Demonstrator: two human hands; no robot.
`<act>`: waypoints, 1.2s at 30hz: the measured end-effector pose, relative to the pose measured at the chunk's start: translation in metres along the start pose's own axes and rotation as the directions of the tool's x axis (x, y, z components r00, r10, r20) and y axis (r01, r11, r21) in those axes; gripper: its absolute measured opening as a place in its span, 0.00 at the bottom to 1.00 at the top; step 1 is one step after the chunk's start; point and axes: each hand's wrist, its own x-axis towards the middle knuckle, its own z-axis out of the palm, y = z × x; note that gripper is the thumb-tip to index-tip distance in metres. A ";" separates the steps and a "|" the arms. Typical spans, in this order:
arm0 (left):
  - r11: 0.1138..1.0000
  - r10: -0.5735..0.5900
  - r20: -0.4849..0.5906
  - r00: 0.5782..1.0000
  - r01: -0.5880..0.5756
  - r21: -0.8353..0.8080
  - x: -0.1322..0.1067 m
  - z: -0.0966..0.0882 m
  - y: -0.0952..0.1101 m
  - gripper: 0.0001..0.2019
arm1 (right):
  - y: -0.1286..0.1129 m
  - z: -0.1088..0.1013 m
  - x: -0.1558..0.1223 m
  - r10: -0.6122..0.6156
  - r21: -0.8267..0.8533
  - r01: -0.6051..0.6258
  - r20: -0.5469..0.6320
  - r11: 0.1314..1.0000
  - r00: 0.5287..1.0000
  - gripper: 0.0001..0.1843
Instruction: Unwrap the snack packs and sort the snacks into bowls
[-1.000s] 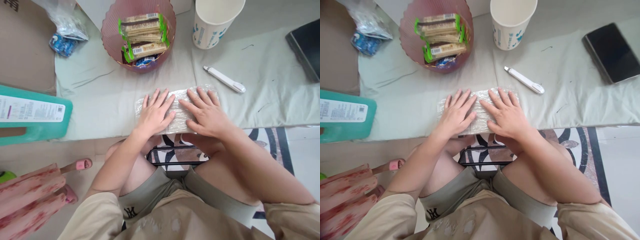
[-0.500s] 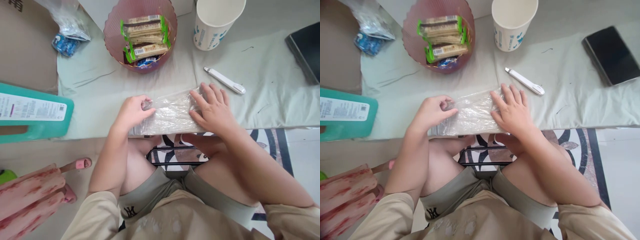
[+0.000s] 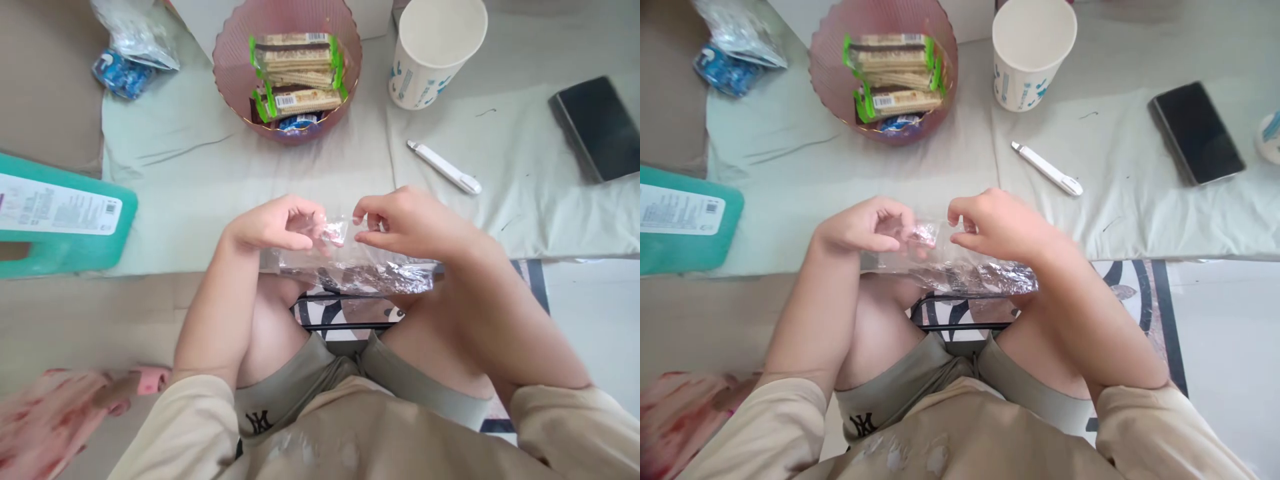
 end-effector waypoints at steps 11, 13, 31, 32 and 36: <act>0.832 0.128 -0.280 0.951 -0.257 -0.493 0.029 0.017 -0.014 0.51 | 0.029 0.043 0.006 0.490 0.627 -0.111 -0.472 0.771 0.733 0.11; 0.851 0.152 -0.284 0.947 -0.272 -0.449 0.036 0.023 -0.020 0.44 | 0.030 0.049 0.004 0.531 0.667 -0.104 -0.479 0.738 0.699 0.12; 0.737 0.631 -0.335 0.700 -0.405 0.541 0.046 0.012 -0.037 0.06 | 0.063 0.042 0.016 0.265 0.543 0.066 -0.508 0.837 0.820 0.20; 0.714 0.653 -0.304 0.694 -0.430 0.553 0.047 0.012 -0.037 0.05 | 0.065 0.043 0.019 0.243 0.526 0.078 -0.513 0.847 0.824 0.17; 0.772 0.609 -0.391 0.690 -0.404 0.490 0.052 0.011 -0.037 0.12 | 0.073 0.048 0.027 0.133 0.409 0.175 -0.621 0.896 0.773 0.06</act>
